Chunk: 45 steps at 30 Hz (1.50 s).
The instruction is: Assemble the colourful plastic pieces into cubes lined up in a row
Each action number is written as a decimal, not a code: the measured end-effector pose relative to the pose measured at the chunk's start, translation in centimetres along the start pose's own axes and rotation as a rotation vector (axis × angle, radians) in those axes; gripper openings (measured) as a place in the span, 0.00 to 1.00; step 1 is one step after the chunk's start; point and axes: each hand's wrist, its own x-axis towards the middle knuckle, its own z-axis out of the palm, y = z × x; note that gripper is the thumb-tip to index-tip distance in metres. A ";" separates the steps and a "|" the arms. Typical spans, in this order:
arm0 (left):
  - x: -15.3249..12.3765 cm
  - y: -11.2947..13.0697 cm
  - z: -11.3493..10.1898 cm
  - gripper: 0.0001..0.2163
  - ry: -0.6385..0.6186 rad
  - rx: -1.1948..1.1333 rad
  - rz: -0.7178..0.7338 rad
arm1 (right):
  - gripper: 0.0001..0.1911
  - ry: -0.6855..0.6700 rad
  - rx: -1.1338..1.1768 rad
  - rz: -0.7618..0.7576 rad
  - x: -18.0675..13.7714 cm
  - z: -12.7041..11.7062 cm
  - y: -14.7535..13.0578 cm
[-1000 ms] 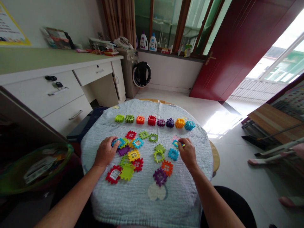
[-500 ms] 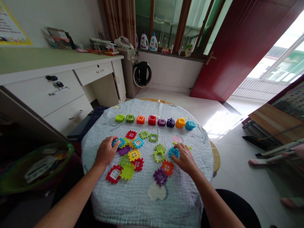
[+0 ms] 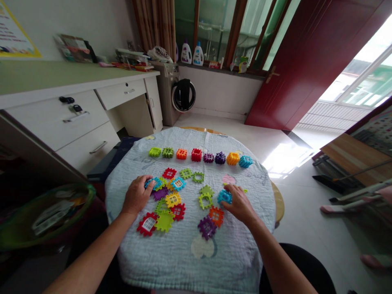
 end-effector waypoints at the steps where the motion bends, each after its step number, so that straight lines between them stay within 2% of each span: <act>1: 0.0 0.0 0.0 0.19 -0.001 -0.001 0.001 | 0.21 -0.010 0.001 -0.002 -0.1 0.0 0.0; 12: 0.0 -0.1 0.0 0.17 0.001 0.010 0.011 | 0.22 -0.063 -0.005 0.014 0.3 0.7 0.3; 18: 0.0 -0.1 0.1 0.17 -0.006 0.004 0.003 | 0.31 -0.079 -0.003 0.046 0.2 0.8 0.6; 24: 0.0 -0.1 0.1 0.18 -0.009 -0.002 0.000 | 0.23 -0.126 -0.037 0.090 0.4 0.9 0.1; 29: 0.0 -0.3 0.1 0.18 -0.013 -0.009 0.009 | 0.22 -0.137 -0.065 0.022 1.2 0.0 0.4; 33: 0.0 -0.5 0.1 0.17 -0.019 -0.022 0.016 | 0.23 -0.002 -0.100 0.010 4.1 -3.4 3.1; 39: 0.0 -0.7 0.2 0.17 -0.029 -0.035 -0.005 | 0.28 0.098 -0.241 0.186 11.4 -9.2 9.9; 42: 0.0 -0.7 0.1 0.18 -0.029 -0.041 -0.004 | 0.29 0.041 -0.282 0.241 14.1 -10.0 12.7; 45: 0.0 -0.7 0.1 0.17 -0.019 -0.044 -0.010 | 0.29 -0.016 -0.284 0.248 15.6 -9.7 14.2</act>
